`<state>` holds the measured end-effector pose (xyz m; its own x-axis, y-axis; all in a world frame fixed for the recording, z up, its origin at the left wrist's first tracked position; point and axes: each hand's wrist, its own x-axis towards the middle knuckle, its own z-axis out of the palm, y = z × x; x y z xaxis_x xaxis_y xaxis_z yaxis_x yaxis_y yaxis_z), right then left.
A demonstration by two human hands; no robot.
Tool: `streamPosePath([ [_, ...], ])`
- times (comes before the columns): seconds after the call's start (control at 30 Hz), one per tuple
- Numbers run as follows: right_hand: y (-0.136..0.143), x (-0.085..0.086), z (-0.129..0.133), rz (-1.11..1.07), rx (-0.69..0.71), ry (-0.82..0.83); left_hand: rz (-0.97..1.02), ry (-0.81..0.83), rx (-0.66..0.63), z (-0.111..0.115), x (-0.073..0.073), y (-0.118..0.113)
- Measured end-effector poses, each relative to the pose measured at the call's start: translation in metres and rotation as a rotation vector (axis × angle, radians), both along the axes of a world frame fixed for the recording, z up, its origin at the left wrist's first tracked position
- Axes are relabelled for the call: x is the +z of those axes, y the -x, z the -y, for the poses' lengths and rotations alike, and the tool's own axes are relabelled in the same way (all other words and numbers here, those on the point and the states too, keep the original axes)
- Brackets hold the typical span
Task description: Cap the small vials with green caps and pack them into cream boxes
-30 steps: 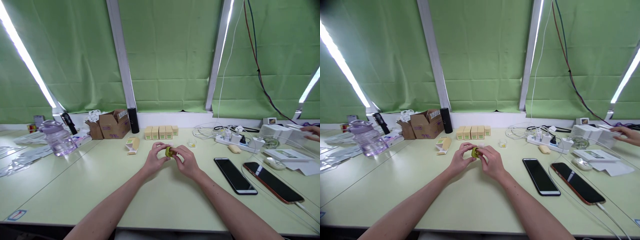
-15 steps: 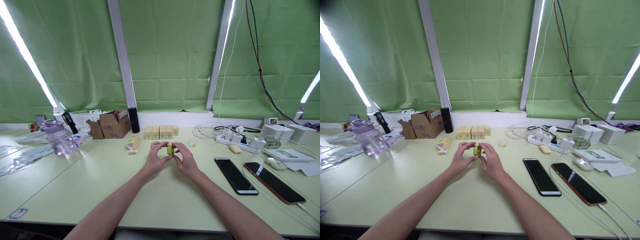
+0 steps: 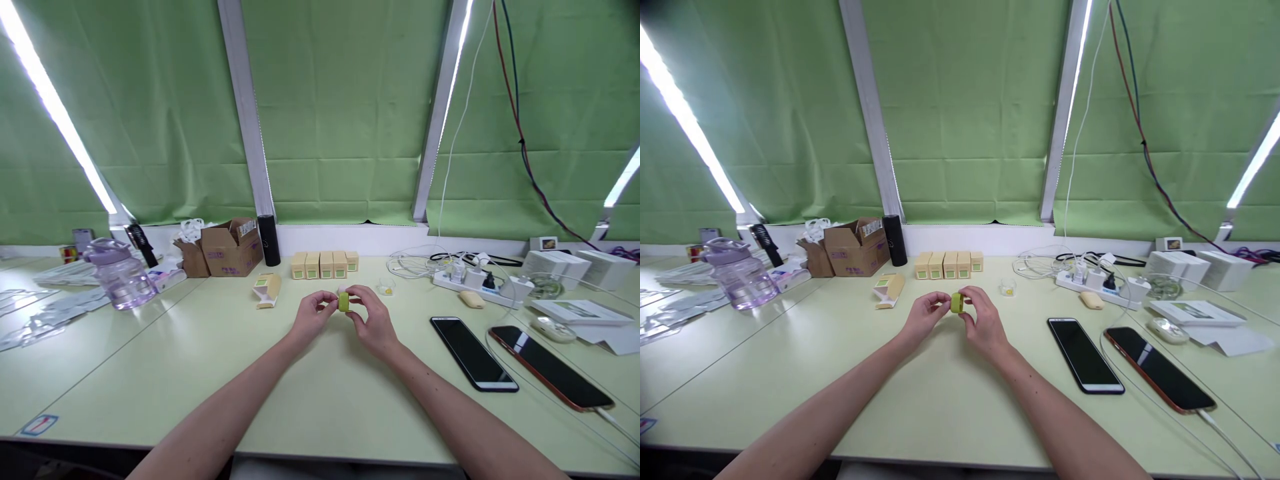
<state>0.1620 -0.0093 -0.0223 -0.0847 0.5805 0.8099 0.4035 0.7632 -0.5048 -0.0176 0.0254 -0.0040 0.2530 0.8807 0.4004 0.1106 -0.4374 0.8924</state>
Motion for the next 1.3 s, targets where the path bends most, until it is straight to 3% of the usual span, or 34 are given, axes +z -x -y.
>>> streamPosePath([
  [0.4, 0.0008, 0.0011, 0.0003, -0.021, 0.03, 0.007, 0.061, 0.15, -0.029, 0.0034, 0.0079, -0.0012],
  [1.3, 0.0013, 0.0014, -0.0009, -0.075, 0.051, 0.061, 0.132, 0.172, -0.041, 0.0028, 0.0087, -0.0005],
])
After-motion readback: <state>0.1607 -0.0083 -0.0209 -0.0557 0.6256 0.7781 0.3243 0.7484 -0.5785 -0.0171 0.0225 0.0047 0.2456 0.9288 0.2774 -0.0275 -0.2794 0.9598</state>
